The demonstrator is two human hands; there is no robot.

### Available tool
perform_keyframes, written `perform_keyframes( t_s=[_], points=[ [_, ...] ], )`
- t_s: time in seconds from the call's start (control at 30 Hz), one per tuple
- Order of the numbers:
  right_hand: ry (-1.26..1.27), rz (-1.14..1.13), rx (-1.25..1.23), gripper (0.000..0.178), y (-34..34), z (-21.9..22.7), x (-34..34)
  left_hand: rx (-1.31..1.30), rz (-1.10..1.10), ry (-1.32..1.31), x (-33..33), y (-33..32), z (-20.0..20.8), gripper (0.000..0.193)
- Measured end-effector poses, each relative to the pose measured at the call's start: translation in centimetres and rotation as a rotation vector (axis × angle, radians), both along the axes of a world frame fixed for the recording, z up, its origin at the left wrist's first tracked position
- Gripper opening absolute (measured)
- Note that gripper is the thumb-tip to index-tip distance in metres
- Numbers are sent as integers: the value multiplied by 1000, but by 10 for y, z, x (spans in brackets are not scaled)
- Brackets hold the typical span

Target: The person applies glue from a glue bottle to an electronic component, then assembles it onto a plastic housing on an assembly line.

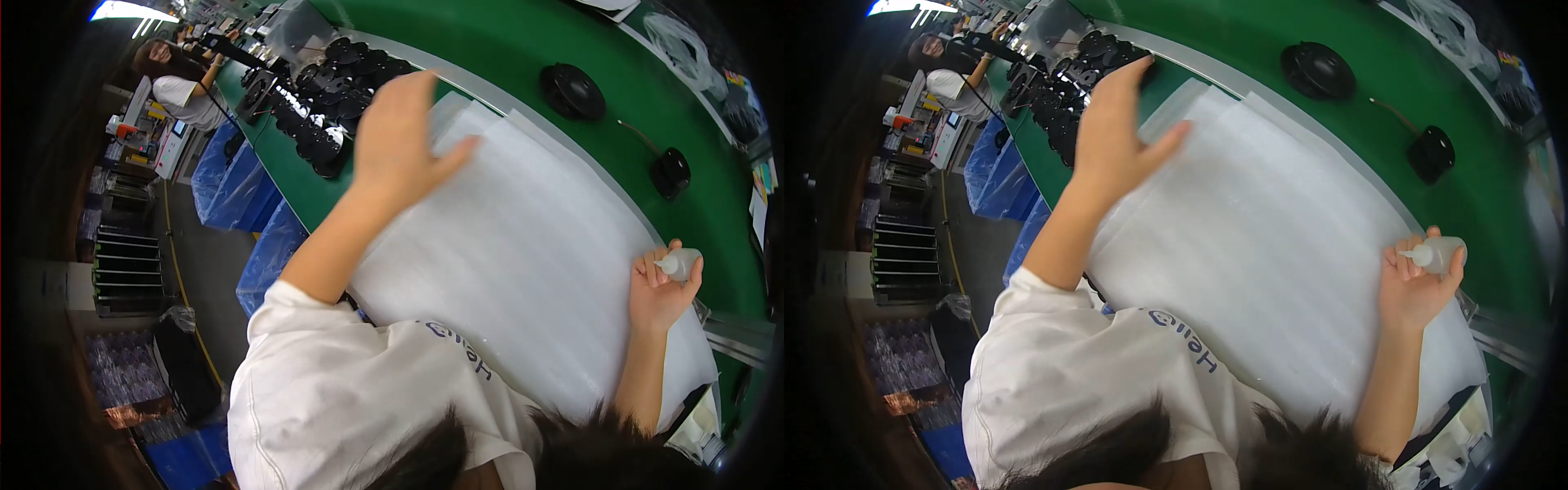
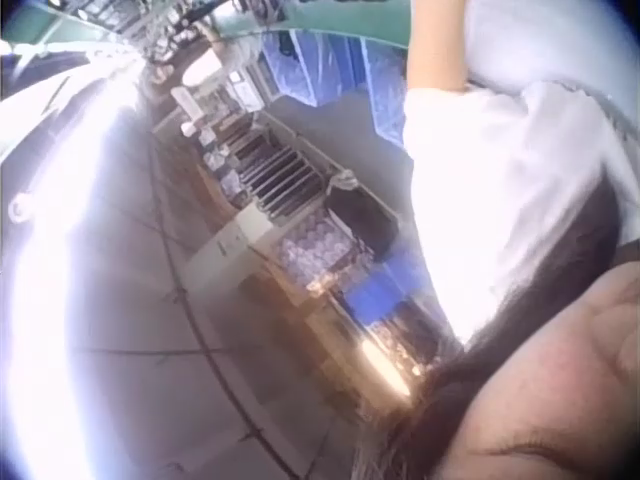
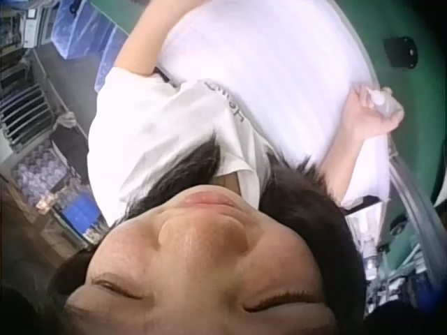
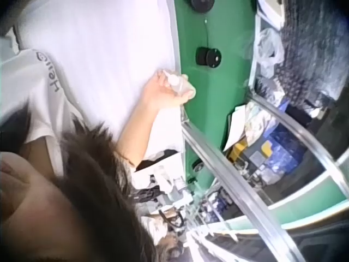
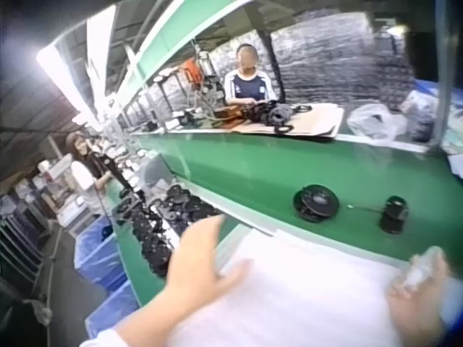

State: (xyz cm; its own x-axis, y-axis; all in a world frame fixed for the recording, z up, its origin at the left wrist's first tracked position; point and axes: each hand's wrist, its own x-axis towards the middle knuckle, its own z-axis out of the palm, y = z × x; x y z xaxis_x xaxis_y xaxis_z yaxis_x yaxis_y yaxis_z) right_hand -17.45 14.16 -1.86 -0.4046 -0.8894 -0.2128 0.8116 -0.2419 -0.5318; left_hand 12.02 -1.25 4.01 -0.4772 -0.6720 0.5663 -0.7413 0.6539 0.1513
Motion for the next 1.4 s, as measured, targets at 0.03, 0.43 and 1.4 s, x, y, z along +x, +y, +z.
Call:
perform_keyframes(
  t_s=[0.03,0.43,1.4],
  points=[
    [2,17,-9,33,0,2,2,-25,157,-87,27,2,-7,68],
    [-26,43,-36,33,-1,-4,0,262,742,-29,148,-19,-83,94],
    [-10,67,-46,32,1,-1,0,313,833,-120,134,-27,-47,66]
  ],
)
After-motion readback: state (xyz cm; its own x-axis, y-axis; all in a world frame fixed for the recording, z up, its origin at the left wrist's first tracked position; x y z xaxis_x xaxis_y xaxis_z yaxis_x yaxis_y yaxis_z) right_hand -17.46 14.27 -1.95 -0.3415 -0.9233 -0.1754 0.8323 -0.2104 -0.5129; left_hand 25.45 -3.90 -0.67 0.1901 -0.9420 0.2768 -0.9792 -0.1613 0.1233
